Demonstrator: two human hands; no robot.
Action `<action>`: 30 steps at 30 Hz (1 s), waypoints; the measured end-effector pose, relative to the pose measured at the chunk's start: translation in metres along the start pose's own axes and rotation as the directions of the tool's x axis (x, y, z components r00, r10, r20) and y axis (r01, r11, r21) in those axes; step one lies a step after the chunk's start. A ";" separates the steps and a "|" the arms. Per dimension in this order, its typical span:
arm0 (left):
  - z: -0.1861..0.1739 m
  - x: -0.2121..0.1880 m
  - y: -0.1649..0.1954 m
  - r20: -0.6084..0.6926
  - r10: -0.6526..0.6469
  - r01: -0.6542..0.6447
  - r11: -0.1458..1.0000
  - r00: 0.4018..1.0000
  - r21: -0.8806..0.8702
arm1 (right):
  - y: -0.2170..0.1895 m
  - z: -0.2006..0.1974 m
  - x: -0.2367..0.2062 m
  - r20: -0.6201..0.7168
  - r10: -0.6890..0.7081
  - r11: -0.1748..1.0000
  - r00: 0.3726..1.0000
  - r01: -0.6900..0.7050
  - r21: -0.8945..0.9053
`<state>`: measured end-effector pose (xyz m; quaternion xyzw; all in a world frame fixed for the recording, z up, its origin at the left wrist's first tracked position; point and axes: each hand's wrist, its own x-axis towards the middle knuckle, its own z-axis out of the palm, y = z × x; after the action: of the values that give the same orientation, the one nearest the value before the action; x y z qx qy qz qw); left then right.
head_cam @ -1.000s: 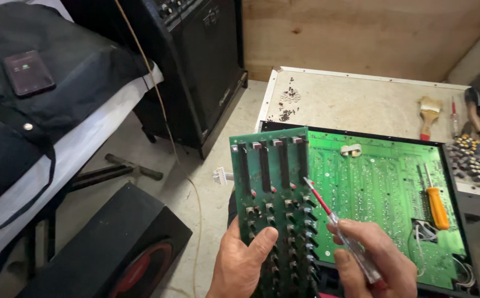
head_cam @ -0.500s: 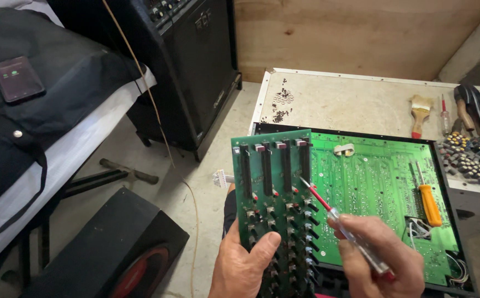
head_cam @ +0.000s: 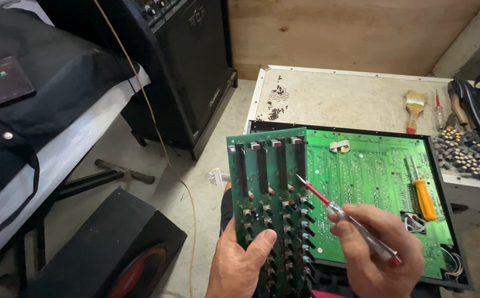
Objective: The person holds a green circuit board with fader assemblies on their lap and uses a screwdriver to work on components along the board, repositioning the board and continuing to turn the screwdriver on different points across the board throughout the clip.
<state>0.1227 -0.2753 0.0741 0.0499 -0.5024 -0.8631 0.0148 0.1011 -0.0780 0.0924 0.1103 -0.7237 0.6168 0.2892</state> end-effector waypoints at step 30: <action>0.005 0.000 0.003 0.036 -0.021 0.024 0.998 0.999 -0.064 | 0.000 0.004 0.000 0.014 -0.057 0.997 0.998 0.058 -0.045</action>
<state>0.1218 -0.2725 0.0787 0.0399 -0.4738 -0.8797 -0.0021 0.0999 -0.0822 0.0926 0.1287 -0.7358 0.5910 0.3046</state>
